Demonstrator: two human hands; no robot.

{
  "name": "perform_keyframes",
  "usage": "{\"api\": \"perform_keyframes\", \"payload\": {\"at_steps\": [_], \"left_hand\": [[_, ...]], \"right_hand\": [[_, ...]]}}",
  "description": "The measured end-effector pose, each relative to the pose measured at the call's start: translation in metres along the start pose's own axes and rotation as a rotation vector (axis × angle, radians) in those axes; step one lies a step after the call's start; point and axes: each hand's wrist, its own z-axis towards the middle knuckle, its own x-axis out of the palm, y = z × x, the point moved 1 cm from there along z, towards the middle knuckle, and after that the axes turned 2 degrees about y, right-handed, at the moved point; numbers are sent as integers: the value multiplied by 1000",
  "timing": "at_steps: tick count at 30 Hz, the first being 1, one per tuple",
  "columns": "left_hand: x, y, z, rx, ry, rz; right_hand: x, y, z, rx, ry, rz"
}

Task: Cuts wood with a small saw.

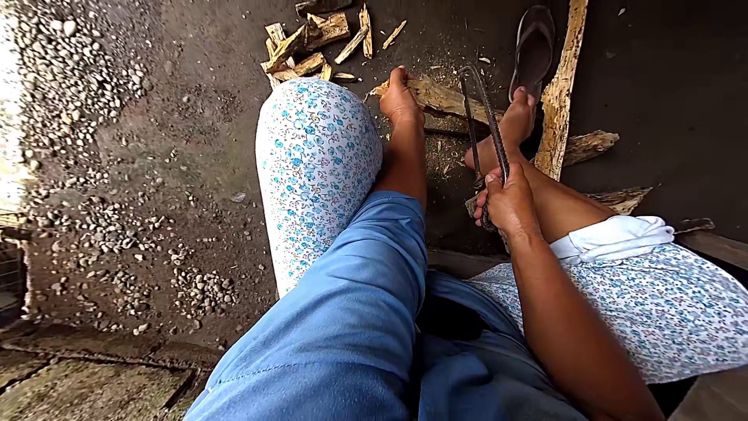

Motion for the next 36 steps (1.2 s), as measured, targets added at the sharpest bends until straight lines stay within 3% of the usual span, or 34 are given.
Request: {"api": "perform_keyframes", "payload": {"at_steps": [12,16,20,24,27,31,36], "left_hand": [[5,-13,-26,7,18,27],[3,0,-11,26,19,3],[5,0,-15,22,-10,-7],[1,0,-16,85,149,-76],[0,4,-14,115,219,-90],[4,-2,-11,112,180,-90],[18,3,-22,136,145,-76]], "right_hand": [[32,-47,3,-104,-74,48],[29,-55,6,-93,12,63],[10,-42,-1,-70,35,48],[-2,-14,-4,-34,-43,20],[7,2,35,-52,-77,-58],[24,37,93,-99,-99,-197],[4,24,87,-103,-36,80]]}}
